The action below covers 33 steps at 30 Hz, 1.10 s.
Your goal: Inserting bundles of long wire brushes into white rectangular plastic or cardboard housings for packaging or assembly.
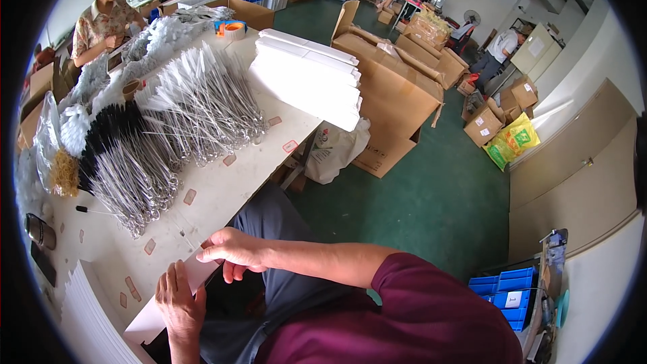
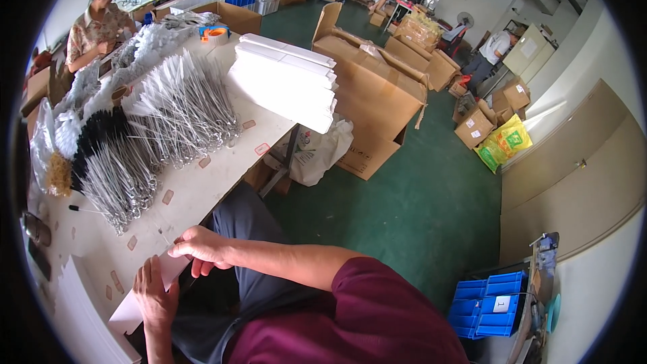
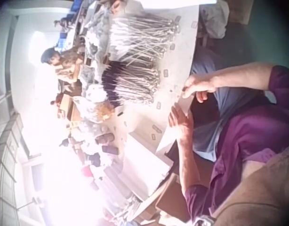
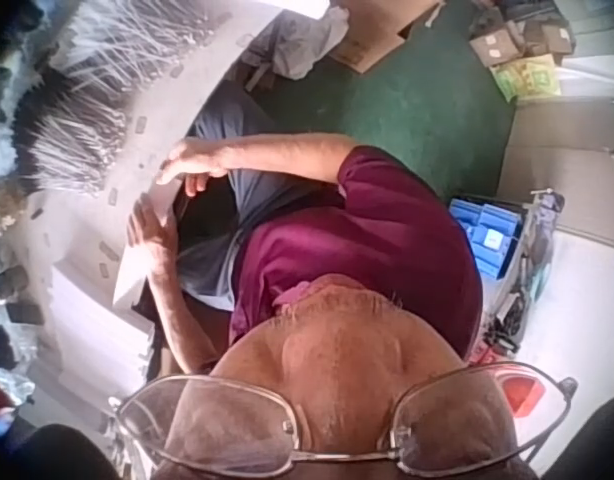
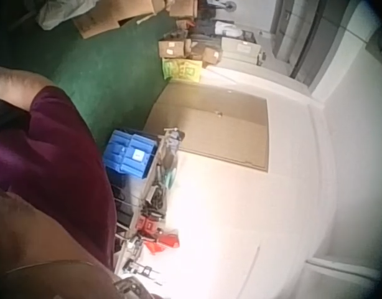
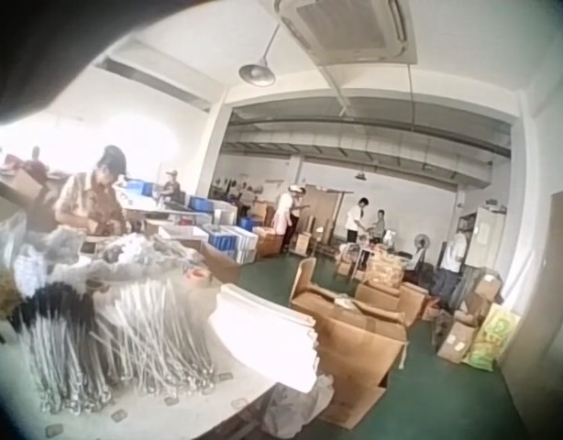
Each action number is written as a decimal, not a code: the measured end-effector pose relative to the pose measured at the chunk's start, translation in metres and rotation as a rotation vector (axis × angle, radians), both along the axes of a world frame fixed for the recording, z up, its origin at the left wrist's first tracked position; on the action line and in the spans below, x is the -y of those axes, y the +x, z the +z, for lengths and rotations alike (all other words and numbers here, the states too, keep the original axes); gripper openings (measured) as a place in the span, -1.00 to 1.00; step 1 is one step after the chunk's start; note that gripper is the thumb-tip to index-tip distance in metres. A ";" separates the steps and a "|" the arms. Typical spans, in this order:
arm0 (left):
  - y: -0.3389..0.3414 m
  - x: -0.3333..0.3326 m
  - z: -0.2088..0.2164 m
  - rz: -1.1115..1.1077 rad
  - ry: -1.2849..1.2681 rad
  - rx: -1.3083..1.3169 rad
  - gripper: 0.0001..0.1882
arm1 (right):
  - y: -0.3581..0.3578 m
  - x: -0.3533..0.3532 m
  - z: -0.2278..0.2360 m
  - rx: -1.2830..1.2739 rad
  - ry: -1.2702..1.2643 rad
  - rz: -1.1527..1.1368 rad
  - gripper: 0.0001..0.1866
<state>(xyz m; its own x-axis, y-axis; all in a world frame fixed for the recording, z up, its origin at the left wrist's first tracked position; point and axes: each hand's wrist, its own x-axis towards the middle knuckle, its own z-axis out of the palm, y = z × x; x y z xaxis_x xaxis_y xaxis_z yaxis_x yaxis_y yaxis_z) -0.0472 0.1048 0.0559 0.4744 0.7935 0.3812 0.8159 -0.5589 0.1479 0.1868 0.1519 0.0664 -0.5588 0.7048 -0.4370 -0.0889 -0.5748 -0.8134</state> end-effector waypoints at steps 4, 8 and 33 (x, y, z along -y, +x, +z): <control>-0.001 -0.001 0.003 -0.028 -0.040 0.008 -0.30 | 0.000 0.003 -0.003 -0.010 -0.018 0.001 -0.49; 0.000 -0.008 0.011 0.008 -0.075 0.014 -0.34 | 0.002 0.004 0.008 0.524 0.773 -0.057 -0.43; -0.009 -0.023 0.018 0.090 -0.277 0.112 -0.28 | -0.034 -0.027 -0.016 0.907 1.793 0.357 -0.33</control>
